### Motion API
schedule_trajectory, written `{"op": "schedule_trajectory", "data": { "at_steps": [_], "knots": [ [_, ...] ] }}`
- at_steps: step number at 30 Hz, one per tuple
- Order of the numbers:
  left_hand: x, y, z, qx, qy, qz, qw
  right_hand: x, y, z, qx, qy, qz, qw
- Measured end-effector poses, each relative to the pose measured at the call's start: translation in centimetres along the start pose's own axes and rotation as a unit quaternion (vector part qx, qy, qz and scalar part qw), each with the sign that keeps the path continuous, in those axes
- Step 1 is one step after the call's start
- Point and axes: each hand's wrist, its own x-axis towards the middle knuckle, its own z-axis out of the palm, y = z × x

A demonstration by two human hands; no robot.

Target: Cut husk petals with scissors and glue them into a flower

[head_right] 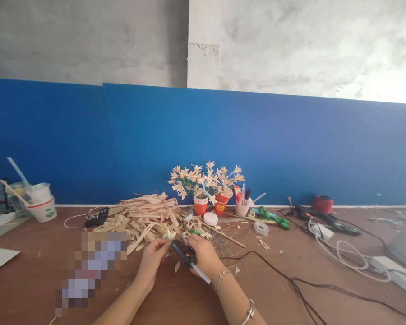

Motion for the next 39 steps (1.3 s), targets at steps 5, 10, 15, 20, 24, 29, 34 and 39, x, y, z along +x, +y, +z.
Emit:
{"op": "schedule_trajectory", "data": {
  "at_steps": [5,10,15,20,24,29,34,39],
  "knots": [
    [-0.19,0.19,0.05,0.008,-0.005,0.009,1.0,-0.01,0.0,-0.03,-0.001,-0.005,0.006,1.0],
    [-0.38,0.53,0.12,0.01,-0.008,0.007,1.0,0.03,-0.06,-0.07,-0.002,-0.008,0.012,1.0],
    [-0.5,0.66,0.11,0.013,-0.008,0.017,1.0,0.09,0.02,-0.04,-0.001,-0.012,0.008,1.0],
    [-0.46,0.58,0.09,0.022,-0.006,0.022,1.0,0.18,-0.15,-0.15,-0.004,-0.011,0.003,1.0],
    [-0.46,0.6,0.1,0.02,-0.004,0.023,1.0,0.19,-0.05,-0.06,-0.009,-0.015,0.004,1.0],
    [-0.56,0.76,0.11,0.025,0.0,0.023,0.999,0.01,0.29,0.12,-0.02,-0.017,0.006,1.0],
    [-0.47,0.68,0.16,0.024,-0.001,0.019,1.0,0.06,0.18,-0.02,-0.019,-0.017,0.002,1.0],
    [-0.5,0.72,0.21,0.022,-0.003,0.019,1.0,0.2,0.01,-0.09,-0.015,-0.018,-0.001,1.0]
  ]
}}
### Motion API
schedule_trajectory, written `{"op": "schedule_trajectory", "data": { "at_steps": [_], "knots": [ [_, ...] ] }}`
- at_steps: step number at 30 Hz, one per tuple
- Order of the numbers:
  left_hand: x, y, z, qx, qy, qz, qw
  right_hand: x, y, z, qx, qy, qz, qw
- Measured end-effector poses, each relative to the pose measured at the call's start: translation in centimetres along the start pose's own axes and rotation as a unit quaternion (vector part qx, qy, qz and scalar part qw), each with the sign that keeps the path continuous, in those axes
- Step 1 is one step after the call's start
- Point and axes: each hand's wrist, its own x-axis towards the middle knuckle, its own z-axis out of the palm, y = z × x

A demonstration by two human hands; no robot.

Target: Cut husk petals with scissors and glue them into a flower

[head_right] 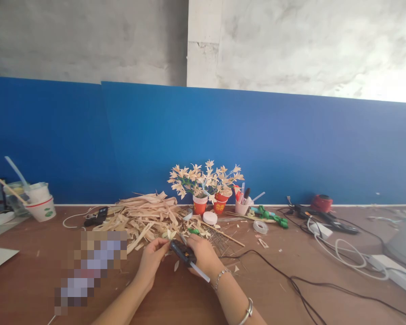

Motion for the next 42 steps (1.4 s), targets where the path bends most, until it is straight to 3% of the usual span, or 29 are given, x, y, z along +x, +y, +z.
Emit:
{"op": "schedule_trajectory", "data": {
  "at_steps": [42],
  "knots": [
    [0.44,-0.73,-0.11,-0.01,-0.001,0.011,1.0,-0.05,-0.34,-0.24,-0.007,-0.001,-0.002,1.0]
  ]
}}
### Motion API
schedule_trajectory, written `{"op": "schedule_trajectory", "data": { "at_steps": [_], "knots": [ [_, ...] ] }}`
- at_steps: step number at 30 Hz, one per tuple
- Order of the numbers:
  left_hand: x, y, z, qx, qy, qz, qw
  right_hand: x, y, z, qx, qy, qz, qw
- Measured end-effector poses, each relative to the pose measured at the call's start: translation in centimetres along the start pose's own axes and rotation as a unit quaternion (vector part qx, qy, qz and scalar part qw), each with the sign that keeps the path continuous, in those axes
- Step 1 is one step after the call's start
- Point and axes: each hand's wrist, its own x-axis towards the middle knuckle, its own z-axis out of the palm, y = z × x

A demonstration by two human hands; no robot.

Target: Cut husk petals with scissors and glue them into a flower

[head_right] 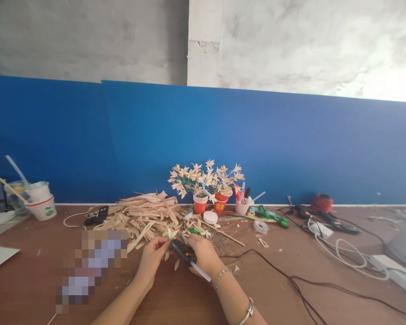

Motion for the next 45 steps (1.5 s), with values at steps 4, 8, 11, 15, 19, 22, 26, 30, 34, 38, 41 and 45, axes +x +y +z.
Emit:
{"op": "schedule_trajectory", "data": {
  "at_steps": [4,8,11,15,19,22,26,30,34,38,41,45],
  "knots": [
    [0.1,-0.2,0.0,0.001,-0.005,0.0,1.0,-0.1,0.2,0.1,-0.001,-0.003,0.009,1.0],
    [0.1,-0.2,-0.1,0.001,0.004,0.002,1.0,-0.1,0.2,0.1,-0.002,-0.008,0.01,1.0],
    [0.1,-0.2,-0.1,0.005,0.008,0.004,1.0,0.0,-0.1,0.0,-0.003,-0.001,0.003,1.0],
    [0.1,-0.2,-0.1,0.004,-0.003,-0.002,1.0,0.0,-0.1,-0.1,-0.002,0.002,0.006,1.0],
    [0.1,-0.3,-0.2,-0.005,-0.004,-0.003,1.0,-0.2,0.2,0.1,-0.002,-0.001,0.013,1.0],
    [0.0,-0.3,-0.2,-0.006,0.003,0.002,1.0,-0.1,0.2,0.0,-0.003,0.001,0.004,1.0],
    [-0.1,0.0,-0.1,-0.003,0.004,0.0,1.0,0.1,-0.2,-0.2,0.0,0.003,-0.007,1.0],
    [-0.2,0.4,0.0,0.0,0.004,-0.005,1.0,0.0,-0.2,-0.1,0.009,0.014,-0.017,1.0],
    [-0.2,0.6,0.1,-0.002,0.002,-0.002,1.0,-0.2,-0.2,-0.3,0.006,0.049,-0.005,0.999],
    [-0.4,0.7,0.0,-0.005,0.01,-0.007,1.0,-0.3,0.6,-2.1,-0.044,0.092,0.107,0.989],
    [-0.5,0.9,0.1,-0.001,0.016,-0.011,1.0,-1.1,3.2,-4.1,-0.1,0.082,0.262,0.956],
    [-0.7,1.0,0.1,0.007,0.017,-0.005,1.0,-3.6,7.6,-6.0,-0.104,-0.026,0.399,0.911]
  ]
}}
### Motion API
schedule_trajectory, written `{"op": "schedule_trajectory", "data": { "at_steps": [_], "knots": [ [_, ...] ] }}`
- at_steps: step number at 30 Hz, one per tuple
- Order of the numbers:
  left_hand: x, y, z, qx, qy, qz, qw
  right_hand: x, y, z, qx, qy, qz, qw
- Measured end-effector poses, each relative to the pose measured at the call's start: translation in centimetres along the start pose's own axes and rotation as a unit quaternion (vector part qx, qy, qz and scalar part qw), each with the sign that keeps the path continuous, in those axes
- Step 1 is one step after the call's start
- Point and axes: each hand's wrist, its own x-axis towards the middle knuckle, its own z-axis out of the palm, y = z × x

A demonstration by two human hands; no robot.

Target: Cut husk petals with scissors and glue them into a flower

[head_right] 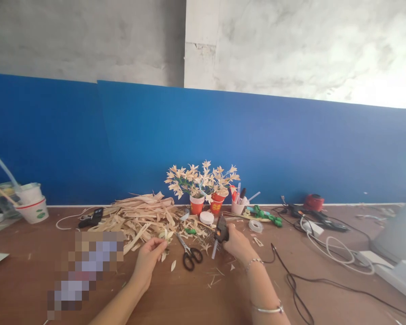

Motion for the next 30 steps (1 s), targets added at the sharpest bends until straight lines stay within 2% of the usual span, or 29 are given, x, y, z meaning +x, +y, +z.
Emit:
{"op": "schedule_trajectory", "data": {
  "at_steps": [2,5,8,10,13,15,17,18,20,22,25,30],
  "knots": [
    [0.0,-0.1,0.0,0.003,0.001,0.003,1.0,0.2,1.8,-0.1,-0.017,-0.06,0.03,0.998],
    [0.2,-0.3,-0.1,0.003,0.005,0.007,1.0,-0.3,2.3,-0.4,-0.037,-0.077,0.047,0.995],
    [0.4,-0.5,-0.2,0.002,0.004,0.007,1.0,-0.9,0.5,-0.9,-0.11,-0.04,0.095,0.989],
    [0.4,-0.6,-0.2,0.004,0.002,0.006,1.0,-1.3,-1.6,-1.0,-0.138,0.017,0.107,0.984],
    [0.4,-0.6,-0.2,0.007,0.005,0.007,1.0,-2.1,-5.2,-0.3,-0.113,0.077,0.014,0.991],
    [0.4,-0.6,-0.3,0.006,0.007,0.007,1.0,-2.8,-7.5,0.8,-0.075,0.088,-0.062,0.991],
    [0.4,-0.7,-0.3,0.004,0.005,0.008,1.0,-3.5,-9.2,2.3,0.002,0.029,-0.169,0.985],
    [0.4,-0.7,-0.3,0.004,0.005,0.01,1.0,-3.8,-9.8,3.1,0.037,-0.001,-0.228,0.973],
    [0.5,-0.8,-0.3,0.005,0.007,0.016,1.0,-4.4,-10.5,4.6,0.068,-0.018,-0.299,0.952],
    [0.6,-0.8,-0.3,0.005,0.009,0.023,1.0,-4.7,-10.9,5.6,0.083,-0.01,-0.329,0.941],
    [0.6,-0.9,-0.2,-0.003,0.015,0.029,0.999,-4.8,-11.5,6.5,0.077,0.013,-0.335,0.939],
    [0.7,-0.8,-0.1,-0.013,0.032,0.026,0.999,-4.8,-13.0,7.7,0.0,0.058,-0.332,0.942]
  ]
}}
